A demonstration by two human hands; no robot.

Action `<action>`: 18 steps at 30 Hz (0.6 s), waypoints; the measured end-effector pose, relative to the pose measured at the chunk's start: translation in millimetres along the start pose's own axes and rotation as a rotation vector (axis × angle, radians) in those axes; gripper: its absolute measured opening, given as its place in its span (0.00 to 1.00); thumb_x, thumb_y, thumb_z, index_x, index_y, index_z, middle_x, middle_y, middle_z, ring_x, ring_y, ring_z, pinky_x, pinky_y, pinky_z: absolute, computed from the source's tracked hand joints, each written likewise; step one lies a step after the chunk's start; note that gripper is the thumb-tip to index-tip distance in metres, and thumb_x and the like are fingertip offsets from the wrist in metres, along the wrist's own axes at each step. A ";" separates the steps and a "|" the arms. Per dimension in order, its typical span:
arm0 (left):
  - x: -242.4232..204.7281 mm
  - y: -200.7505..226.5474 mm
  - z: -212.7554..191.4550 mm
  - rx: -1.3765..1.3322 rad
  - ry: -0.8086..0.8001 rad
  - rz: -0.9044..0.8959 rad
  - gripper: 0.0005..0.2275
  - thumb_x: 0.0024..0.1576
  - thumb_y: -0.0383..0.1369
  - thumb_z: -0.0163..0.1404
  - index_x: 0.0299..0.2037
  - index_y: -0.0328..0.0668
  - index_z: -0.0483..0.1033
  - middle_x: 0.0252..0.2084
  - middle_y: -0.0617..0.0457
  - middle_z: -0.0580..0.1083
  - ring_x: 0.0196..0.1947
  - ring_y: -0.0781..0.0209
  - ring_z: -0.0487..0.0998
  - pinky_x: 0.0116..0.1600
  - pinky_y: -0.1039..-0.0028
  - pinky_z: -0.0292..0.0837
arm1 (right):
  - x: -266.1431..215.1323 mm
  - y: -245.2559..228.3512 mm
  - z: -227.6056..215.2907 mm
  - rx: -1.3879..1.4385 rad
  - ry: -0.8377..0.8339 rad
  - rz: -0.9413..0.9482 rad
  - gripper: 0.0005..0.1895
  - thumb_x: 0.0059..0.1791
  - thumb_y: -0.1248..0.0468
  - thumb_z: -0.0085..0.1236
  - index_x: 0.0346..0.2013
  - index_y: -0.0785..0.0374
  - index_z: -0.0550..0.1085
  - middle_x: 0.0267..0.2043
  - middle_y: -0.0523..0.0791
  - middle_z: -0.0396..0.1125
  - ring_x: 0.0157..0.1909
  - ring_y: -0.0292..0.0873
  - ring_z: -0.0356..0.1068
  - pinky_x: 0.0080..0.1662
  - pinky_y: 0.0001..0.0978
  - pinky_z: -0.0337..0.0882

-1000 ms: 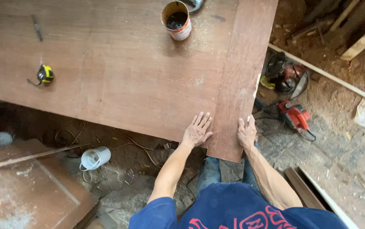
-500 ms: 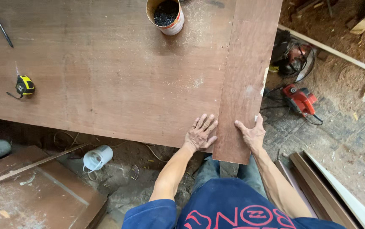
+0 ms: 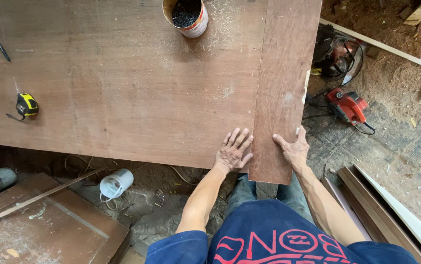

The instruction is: The person uses a circular saw to cut a wooden plank, then sands the edges with an angle grinder. They apply glue to the plank's edge and attach it to a larger wooden board, pressing the pieces together to form a joint.

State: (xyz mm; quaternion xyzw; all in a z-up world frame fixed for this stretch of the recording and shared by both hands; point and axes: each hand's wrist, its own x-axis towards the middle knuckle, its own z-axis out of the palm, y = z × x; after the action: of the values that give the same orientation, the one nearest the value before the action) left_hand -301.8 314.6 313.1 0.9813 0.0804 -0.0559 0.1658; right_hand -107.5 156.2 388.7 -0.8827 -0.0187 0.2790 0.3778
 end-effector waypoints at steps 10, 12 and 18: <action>-12.1 -5.9 30.0 -0.155 0.222 -0.037 0.30 0.66 0.40 0.47 0.77 0.44 0.50 0.79 0.47 0.49 0.79 0.48 0.48 0.80 0.54 0.43 | 7.4 35.3 3.4 0.025 -0.035 -0.108 0.41 0.45 0.54 0.78 0.64 0.64 0.64 0.57 0.52 0.73 0.58 0.48 0.75 0.57 0.41 0.74; -10.1 -5.5 35.1 -0.151 0.210 -0.106 0.30 0.68 0.40 0.46 0.78 0.44 0.47 0.80 0.48 0.48 0.80 0.50 0.47 0.82 0.54 0.39 | 11.8 47.0 3.5 0.054 -0.053 -0.141 0.41 0.47 0.56 0.79 0.65 0.63 0.62 0.59 0.52 0.73 0.59 0.49 0.75 0.59 0.41 0.75; -10.3 0.8 21.8 -0.094 0.273 -0.137 0.37 0.67 0.55 0.48 0.78 0.47 0.46 0.80 0.50 0.46 0.80 0.53 0.45 0.82 0.56 0.34 | 7.3 50.6 4.8 0.074 -0.073 -0.139 0.44 0.50 0.53 0.80 0.68 0.63 0.59 0.61 0.52 0.72 0.62 0.51 0.75 0.63 0.40 0.76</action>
State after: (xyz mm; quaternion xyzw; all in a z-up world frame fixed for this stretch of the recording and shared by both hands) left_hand -313.6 305.1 294.4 0.9631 0.1716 0.0706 0.1948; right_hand -112.7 125.0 348.3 -0.8540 -0.0832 0.2846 0.4275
